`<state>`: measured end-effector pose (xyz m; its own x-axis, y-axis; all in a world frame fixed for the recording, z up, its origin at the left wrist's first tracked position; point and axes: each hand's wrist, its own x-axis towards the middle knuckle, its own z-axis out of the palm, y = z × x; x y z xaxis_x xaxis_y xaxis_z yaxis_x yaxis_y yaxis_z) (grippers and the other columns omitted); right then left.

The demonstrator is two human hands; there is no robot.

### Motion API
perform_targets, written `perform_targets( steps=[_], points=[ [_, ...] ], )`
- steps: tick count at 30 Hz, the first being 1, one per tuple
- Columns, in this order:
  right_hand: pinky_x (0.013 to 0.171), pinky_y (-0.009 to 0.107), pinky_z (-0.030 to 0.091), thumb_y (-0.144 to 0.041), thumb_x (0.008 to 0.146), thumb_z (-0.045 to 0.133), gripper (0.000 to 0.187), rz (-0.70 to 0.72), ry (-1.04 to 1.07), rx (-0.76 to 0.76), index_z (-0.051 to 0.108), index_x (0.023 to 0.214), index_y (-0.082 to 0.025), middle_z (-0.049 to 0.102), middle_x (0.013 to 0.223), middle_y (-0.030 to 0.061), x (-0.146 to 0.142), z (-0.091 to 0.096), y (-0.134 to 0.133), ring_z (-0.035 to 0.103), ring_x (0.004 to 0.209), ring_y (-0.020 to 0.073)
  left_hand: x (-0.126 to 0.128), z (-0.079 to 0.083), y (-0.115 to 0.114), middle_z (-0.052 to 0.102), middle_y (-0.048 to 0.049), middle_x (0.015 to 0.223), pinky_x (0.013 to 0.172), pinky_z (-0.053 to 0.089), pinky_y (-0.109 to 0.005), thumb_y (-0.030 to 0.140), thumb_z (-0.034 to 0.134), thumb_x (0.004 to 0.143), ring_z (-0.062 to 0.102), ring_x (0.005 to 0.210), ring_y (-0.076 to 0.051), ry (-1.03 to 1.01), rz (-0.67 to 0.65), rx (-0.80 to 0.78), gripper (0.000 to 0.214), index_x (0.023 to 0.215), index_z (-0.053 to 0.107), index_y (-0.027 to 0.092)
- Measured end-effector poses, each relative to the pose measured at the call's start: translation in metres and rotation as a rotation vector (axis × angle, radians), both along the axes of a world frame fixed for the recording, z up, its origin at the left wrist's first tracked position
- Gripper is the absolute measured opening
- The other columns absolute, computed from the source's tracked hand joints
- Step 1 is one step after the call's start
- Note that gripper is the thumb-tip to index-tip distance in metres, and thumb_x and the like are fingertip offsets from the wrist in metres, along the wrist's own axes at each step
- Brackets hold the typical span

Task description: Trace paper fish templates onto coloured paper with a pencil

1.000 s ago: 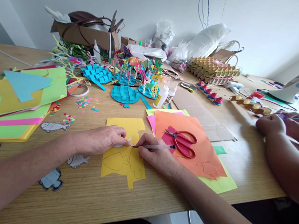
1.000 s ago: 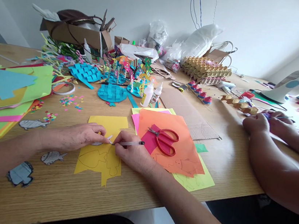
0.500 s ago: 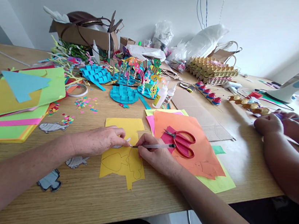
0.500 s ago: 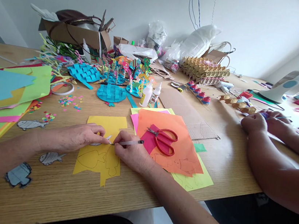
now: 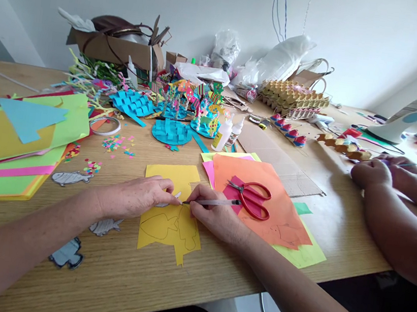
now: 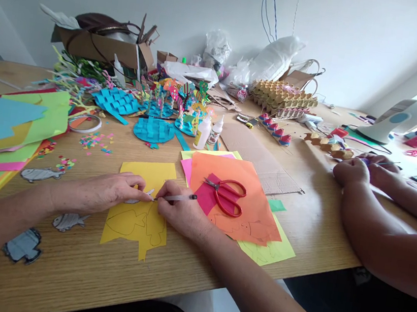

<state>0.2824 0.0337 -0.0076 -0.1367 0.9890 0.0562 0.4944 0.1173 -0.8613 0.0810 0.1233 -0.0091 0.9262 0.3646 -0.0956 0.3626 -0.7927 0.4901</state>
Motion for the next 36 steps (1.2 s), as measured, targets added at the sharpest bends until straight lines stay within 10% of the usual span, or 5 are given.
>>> perform_targets(
  steps=[17,36],
  points=[
    [0.047,0.020,0.033,-0.009,0.071,0.052,0.011,0.037,0.012,-0.017,0.052,0.069,-0.020,0.059,0.060,-0.0047,-0.006,-0.003,0.017,0.051,0.055,0.0105,0.001,0.013,-0.010,0.048,-0.0001,0.091,0.074,0.034,-0.024,-0.002,0.031,0.081,0.046,0.086,-0.016,0.101,-0.068,0.169,0.049,0.111,0.056,0.028],
    [0.046,0.020,0.031,-0.005,0.068,0.047,0.016,-0.053,0.008,-0.005,0.050,0.069,-0.020,0.056,0.056,-0.0056,-0.008,-0.003,0.015,0.048,0.051,0.0102,-0.004,0.002,-0.008,0.056,-0.0014,0.101,0.079,0.039,-0.026,0.007,0.033,0.093,0.052,0.093,-0.016,-0.019,-0.037,0.154,0.033,0.111,0.056,0.024]
  ],
)
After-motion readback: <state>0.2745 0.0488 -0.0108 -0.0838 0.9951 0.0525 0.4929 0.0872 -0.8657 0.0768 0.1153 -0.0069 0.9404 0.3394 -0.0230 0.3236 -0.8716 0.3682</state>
